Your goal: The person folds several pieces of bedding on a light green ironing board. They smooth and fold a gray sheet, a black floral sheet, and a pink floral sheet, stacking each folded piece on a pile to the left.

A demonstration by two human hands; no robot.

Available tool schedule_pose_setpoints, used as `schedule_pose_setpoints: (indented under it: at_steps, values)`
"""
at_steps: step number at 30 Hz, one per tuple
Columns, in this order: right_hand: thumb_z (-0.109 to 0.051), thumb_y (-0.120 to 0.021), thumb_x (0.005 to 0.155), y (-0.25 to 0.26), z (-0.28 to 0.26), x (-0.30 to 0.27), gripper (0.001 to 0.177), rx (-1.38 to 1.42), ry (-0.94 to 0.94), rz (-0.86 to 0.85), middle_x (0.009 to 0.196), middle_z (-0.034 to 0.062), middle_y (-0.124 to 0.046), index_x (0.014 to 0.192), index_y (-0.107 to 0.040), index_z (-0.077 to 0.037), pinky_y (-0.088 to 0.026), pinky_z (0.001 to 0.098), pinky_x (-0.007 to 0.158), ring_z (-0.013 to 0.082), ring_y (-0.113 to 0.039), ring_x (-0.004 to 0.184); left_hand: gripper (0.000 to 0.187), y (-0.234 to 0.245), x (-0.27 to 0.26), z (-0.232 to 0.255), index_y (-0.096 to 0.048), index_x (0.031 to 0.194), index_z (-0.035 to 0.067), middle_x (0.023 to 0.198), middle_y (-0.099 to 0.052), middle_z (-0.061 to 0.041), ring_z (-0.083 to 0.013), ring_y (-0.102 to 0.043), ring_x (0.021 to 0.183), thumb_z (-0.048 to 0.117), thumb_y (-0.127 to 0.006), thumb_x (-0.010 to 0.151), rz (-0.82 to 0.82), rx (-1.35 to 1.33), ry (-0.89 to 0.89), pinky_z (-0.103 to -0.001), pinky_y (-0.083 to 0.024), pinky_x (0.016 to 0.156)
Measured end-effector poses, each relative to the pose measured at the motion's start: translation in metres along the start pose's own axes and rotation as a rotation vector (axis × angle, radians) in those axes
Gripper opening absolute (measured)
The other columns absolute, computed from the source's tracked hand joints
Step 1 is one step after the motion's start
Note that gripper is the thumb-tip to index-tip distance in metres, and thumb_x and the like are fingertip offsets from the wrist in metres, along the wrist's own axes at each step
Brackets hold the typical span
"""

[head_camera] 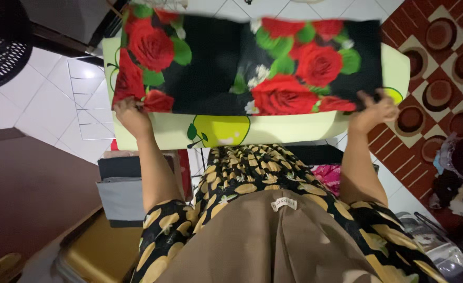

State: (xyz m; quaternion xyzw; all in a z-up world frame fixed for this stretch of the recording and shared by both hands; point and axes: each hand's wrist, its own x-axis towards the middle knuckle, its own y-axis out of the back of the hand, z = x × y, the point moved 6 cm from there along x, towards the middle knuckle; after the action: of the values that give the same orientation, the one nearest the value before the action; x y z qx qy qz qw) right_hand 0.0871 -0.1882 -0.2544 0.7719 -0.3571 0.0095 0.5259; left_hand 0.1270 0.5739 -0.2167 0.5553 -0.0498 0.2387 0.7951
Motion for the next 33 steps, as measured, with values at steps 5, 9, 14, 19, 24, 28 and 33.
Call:
schedule_pose_setpoints:
  at_steps: [5,9,14,19,24,28,33]
  values:
    - [-0.008,-0.079,0.071,-0.005,-0.005,-0.054,0.067,-0.240,0.260,-0.277,0.148,0.0095,-0.055,0.136,-0.072,-0.023,-0.018,0.0666,0.109,0.0377,-0.041,0.141,0.060,-0.052,-0.047,-0.009,-0.066,0.117,0.003,0.134,-0.053,-0.019,-0.0426,-0.043,0.126,0.008,-0.073,0.057,-0.252,0.364,0.145,-0.058,-0.040,0.093]
    - [-0.005,-0.072,0.073,0.000,-0.004,-0.051,0.073,-0.079,0.159,-0.190,0.146,0.0172,-0.052,0.145,-0.059,-0.014,-0.019,0.0647,0.108,0.0413,-0.040,0.138,0.060,-0.073,-0.072,0.074,-0.060,0.134,0.011,0.147,-0.050,-0.010,-0.0336,-0.039,0.143,0.014,-0.078,0.077,-0.316,0.343,-0.321,-0.062,-0.027,0.113]
    - [0.001,-0.054,0.085,0.001,0.046,-0.023,0.054,0.296,-0.202,0.053,0.141,0.0114,-0.060,0.137,-0.062,-0.013,-0.031,0.0560,0.114,0.0314,-0.051,0.137,0.066,-0.089,-0.108,0.200,-0.060,0.127,0.009,0.141,-0.054,-0.012,-0.0346,-0.044,0.138,0.021,-0.071,0.063,-0.725,-0.091,-0.714,-0.056,-0.029,0.118]
    - [-0.018,-0.062,0.102,-0.013,0.085,-0.008,0.032,0.162,-0.370,-0.033,0.130,0.0175,-0.065,0.130,-0.065,-0.004,-0.047,0.0476,0.106,0.0357,-0.062,0.120,0.060,-0.106,-0.134,0.293,-0.060,0.128,0.006,0.129,-0.056,-0.015,-0.0355,-0.048,0.127,0.032,-0.073,0.075,-0.784,-0.151,-0.943,-0.053,-0.034,0.109]
    - [-0.027,-0.086,0.087,-0.026,0.079,0.012,0.049,-0.174,-0.228,-0.521,0.119,0.0308,-0.065,0.116,-0.067,0.007,-0.049,0.0527,0.097,0.0470,-0.062,0.113,0.041,-0.139,-0.155,0.317,-0.064,0.115,0.009,0.120,-0.061,-0.011,-0.0301,-0.054,0.115,0.027,-0.068,0.078,-0.801,-0.091,-1.117,-0.047,-0.042,0.094]
    - [-0.019,-0.082,0.094,0.009,0.065,0.039,0.036,-0.020,-0.065,-0.397,0.107,0.0312,-0.070,0.115,-0.069,0.008,-0.052,0.0489,0.087,0.0476,-0.067,0.101,0.019,-0.155,-0.169,0.316,-0.066,0.104,0.014,0.107,-0.063,-0.006,-0.0263,-0.056,0.107,0.022,-0.066,0.087,-0.807,-0.141,-1.171,-0.045,-0.043,0.091]
    - [-0.020,-0.072,0.104,0.045,0.093,0.046,0.031,-0.249,-0.464,-0.344,0.126,0.0230,-0.071,0.128,-0.064,-0.002,-0.050,0.0498,0.108,0.0395,-0.068,0.120,0.013,-0.159,-0.193,0.358,-0.066,0.101,0.013,0.104,-0.063,-0.004,-0.0257,-0.057,0.108,0.021,-0.064,0.091,-0.930,-0.283,-1.329,-0.045,-0.046,0.092]
